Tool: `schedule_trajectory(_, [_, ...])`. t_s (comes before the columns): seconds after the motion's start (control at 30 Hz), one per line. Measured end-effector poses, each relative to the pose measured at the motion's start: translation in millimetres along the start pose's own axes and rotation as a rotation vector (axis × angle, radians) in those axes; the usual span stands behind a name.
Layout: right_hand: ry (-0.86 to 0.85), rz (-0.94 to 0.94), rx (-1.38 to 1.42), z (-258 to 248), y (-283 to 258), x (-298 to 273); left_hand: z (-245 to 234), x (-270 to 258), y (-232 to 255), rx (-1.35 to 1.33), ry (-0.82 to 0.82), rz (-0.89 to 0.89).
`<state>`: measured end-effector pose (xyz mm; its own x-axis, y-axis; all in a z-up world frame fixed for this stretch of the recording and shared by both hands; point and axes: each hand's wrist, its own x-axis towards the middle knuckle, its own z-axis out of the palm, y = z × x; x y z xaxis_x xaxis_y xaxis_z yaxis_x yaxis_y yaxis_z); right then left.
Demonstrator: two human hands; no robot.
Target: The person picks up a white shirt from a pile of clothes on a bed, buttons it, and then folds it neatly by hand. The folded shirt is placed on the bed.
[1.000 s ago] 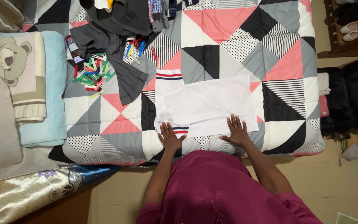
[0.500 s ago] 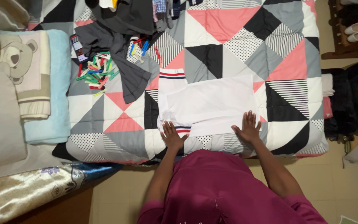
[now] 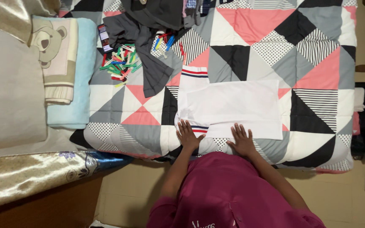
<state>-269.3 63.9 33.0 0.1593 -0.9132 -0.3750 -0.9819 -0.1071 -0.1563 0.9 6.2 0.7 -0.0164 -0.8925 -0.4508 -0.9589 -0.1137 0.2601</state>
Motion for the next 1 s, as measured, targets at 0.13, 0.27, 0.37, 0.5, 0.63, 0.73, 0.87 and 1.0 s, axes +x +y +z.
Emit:
schedule_trajectory(0.13, [-0.007,0.058,-0.054,-11,21,-6,-1,-1,0,0.014,0.007,0.002])
schedule_trajectory(0.27, [0.003,0.094,-0.024,-23,45,-6,-3,1,1,0.006,-0.083,-0.014])
schedule_trajectory(0.37, [0.143,0.072,0.018,-29,57,-4,-3,1,3,-0.047,-0.026,0.030])
schedule_trajectory(0.5, [0.306,0.044,0.090,-40,74,15,-8,17,2,-0.101,0.208,0.252])
schedule_trajectory(0.63, [0.368,0.086,0.068,-54,92,43,-24,59,13,-0.089,0.329,0.300])
schedule_trajectory(0.73, [0.416,0.108,0.037,-65,107,65,-41,94,24,-0.094,0.322,0.292])
schedule_trajectory(0.87, [0.377,0.140,-0.015,-82,127,95,-65,132,32,-0.068,0.268,0.283])
schedule_trajectory(1.0, [0.331,0.164,-0.011,-94,137,125,-81,176,40,-0.084,0.209,0.181])
